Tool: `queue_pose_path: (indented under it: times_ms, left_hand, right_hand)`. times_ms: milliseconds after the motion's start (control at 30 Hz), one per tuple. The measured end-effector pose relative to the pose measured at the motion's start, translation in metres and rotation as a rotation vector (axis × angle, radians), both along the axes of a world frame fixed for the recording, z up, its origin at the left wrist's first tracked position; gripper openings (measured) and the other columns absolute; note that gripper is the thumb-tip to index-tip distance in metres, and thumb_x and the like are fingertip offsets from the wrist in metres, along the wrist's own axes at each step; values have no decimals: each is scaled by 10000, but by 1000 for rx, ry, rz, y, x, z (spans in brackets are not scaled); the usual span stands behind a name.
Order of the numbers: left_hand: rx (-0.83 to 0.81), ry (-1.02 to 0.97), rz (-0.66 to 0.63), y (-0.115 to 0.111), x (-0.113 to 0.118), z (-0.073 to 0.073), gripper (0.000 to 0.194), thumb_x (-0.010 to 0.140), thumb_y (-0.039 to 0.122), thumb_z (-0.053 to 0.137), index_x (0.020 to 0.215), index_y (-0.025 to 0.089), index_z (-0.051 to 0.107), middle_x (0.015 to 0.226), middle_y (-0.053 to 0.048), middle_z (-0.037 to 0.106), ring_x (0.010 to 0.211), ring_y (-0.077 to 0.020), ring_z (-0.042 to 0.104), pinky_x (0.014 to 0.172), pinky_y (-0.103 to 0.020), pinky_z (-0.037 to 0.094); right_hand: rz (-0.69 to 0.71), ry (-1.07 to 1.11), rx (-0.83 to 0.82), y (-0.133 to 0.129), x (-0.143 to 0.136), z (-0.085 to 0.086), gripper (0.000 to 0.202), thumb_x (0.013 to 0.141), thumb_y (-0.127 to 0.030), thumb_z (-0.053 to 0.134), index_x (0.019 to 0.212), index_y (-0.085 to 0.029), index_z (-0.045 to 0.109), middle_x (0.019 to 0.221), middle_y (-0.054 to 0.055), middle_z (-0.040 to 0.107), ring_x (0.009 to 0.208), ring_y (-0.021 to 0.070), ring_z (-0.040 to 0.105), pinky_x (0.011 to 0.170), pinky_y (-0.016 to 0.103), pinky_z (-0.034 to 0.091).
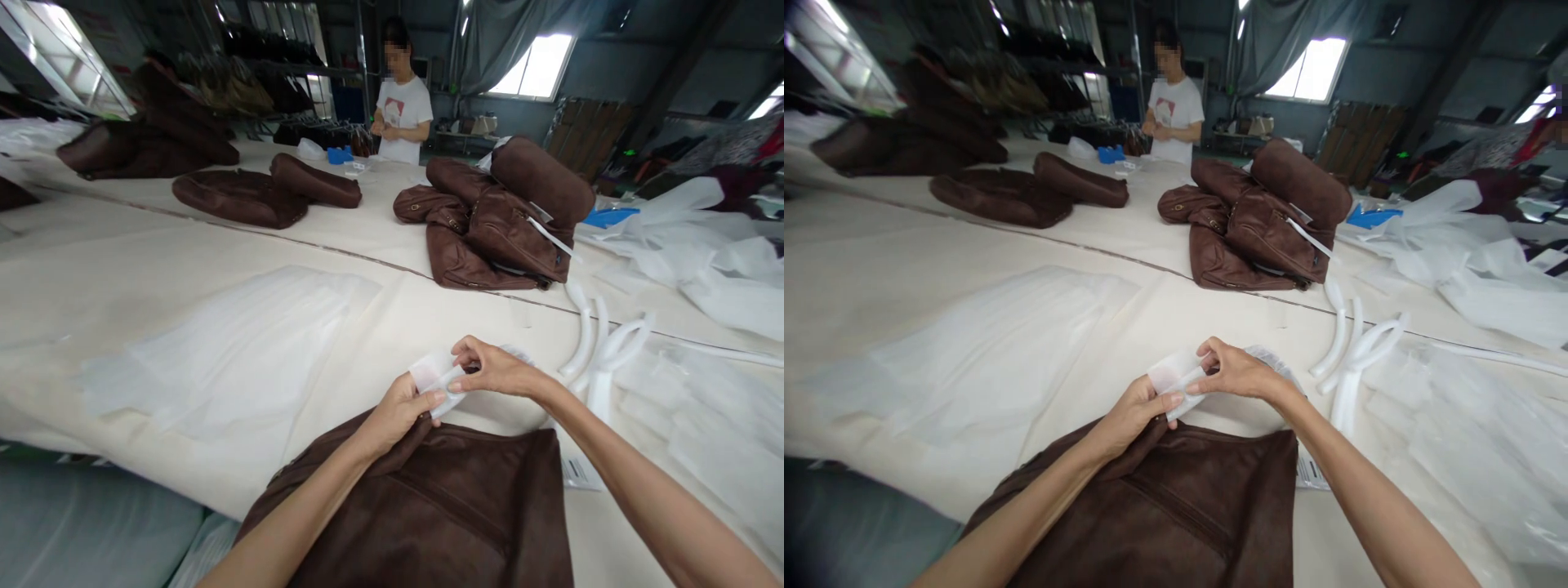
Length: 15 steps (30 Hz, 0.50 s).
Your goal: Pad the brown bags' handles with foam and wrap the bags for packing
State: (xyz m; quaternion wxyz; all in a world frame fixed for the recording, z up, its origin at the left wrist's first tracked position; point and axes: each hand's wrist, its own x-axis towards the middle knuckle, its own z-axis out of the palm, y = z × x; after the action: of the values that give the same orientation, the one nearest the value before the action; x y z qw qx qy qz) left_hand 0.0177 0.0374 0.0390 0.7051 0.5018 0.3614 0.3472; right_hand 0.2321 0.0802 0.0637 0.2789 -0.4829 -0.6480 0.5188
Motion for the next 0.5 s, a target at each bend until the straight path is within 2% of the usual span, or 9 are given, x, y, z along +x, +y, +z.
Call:
queue_pose_path:
  times_ms: [67, 167, 233, 300, 400, 500]
  left_hand:
    - [2, 0, -22, 1, 0, 2, 444, 759, 452, 761, 1046, 127, 667, 860, -43, 629, 714, -147, 544, 587, -232, 507]
    - [-5, -7, -50, 2, 0, 4, 443, 757, 452, 765, 1024, 112, 668, 788, -26, 612, 659, -129, 525, 567, -229, 503]
    - [-19, -15, -37, 2, 0, 3, 462, 735, 453, 786, 1019, 114, 653, 795, -25, 618, 662, -133, 538, 555, -232, 509]
    - [-25, -31, 22, 1, 1, 2, 464, 700, 451, 817, 981, 140, 618, 788, -12, 619, 661, -138, 559, 534, -230, 511]
    - [-3, -36, 96, -1, 2, 0, 411, 703, 435, 822, 896, 169, 574, 718, 13, 608, 616, -129, 562, 509, -222, 508]
    - [27, -3, 86, -4, 2, 0, 340, 717, 408, 809, 818, 153, 609, 679, 6, 614, 568, -115, 551, 507, -215, 491]
  right_hand:
    - [155, 83, -137, 11, 3, 5, 512, 533, -281, 896, 997, -182, 705, 812, -1, 702, 758, 171, 622, 686, 264, 469]
    - [358, 146, -299, 16, 3, 10, 304, 614, -313, 854, 842, -155, 729, 787, 13, 709, 743, 168, 628, 712, 274, 472]
    - [358, 208, -350, 12, 0, 9, 276, 639, -314, 842, 828, -146, 733, 769, 7, 705, 689, 145, 610, 687, 256, 460]
    - [286, 280, -341, 5, 0, 5, 274, 654, -290, 837, 866, -148, 738, 761, -3, 694, 662, 124, 586, 654, 226, 441]
    - [224, 303, -262, -7, 3, -3, 247, 725, -272, 793, 950, -174, 761, 802, -4, 680, 710, 127, 570, 672, 218, 433]
    - [252, 254, -145, -13, 8, -8, 195, 795, -293, 730, 961, -213, 792, 785, -11, 615, 720, 128, 529, 693, 225, 418]
